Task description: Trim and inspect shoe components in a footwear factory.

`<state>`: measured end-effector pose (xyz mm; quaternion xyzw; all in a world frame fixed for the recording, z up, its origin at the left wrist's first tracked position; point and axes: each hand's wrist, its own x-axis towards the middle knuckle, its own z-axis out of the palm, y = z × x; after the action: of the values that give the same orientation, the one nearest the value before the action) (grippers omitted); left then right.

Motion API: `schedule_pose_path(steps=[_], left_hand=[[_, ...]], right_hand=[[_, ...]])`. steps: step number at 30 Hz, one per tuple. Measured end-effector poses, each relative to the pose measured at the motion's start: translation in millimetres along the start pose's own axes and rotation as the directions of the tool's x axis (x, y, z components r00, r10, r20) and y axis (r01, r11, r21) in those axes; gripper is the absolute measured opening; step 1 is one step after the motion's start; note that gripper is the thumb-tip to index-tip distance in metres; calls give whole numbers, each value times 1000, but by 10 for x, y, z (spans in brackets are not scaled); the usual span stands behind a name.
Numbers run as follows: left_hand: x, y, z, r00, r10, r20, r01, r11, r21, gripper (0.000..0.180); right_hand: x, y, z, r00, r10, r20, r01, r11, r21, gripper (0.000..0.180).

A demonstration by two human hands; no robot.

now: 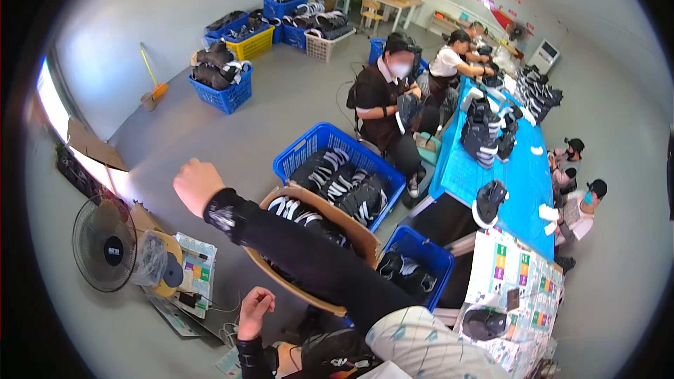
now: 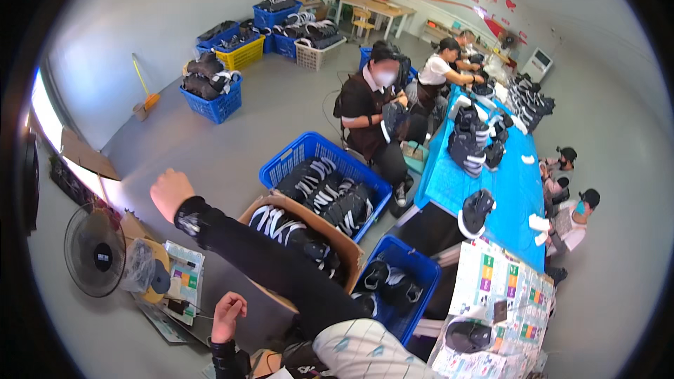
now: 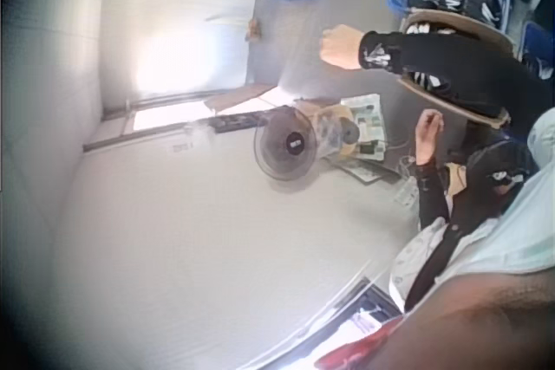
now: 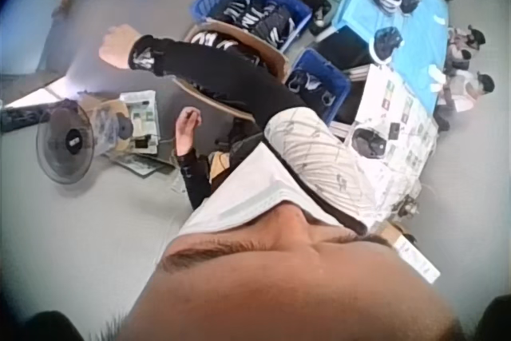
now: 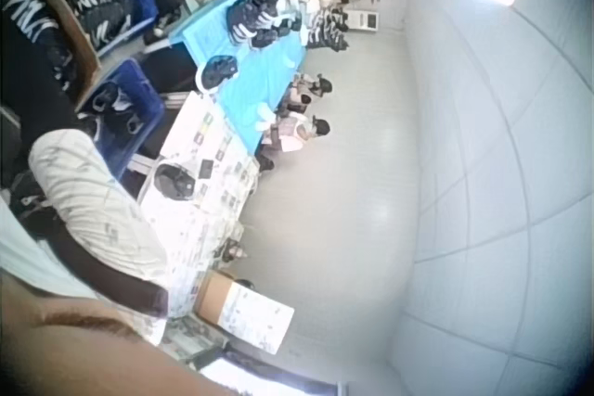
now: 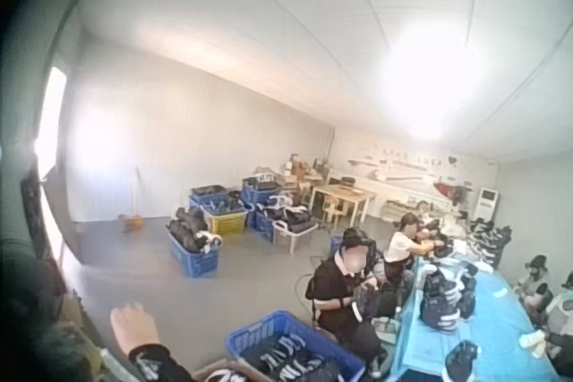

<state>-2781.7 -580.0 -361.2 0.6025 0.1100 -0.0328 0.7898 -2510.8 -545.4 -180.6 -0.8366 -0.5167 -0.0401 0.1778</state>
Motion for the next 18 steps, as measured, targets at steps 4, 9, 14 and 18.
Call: schedule_pose_path(steps=[4, 9, 14, 18], left_hand=[[150, -237, -396, 1000, -3, -26, 5, 998, 65, 12], [622, -450, -454, 995, -97, 23, 90, 975, 205, 15], [946, -517, 9, 993, -87, 84, 37, 880, 473, 17], [988, -572, 1023, 905, -175, 387, -177, 672, 719, 27]], right_hand=[[-818, 189, 62, 943, 20, -332, 36, 986, 162, 45], [-2211, 907, -498, 680, 294, -672, -510, 848, -144, 60], [-4038, 1500, 365, 692, 722, 19, -718, 690, -90, 32], [-5622, 1069, 854, 644, 648, 406, -747, 647, 150, 42]])
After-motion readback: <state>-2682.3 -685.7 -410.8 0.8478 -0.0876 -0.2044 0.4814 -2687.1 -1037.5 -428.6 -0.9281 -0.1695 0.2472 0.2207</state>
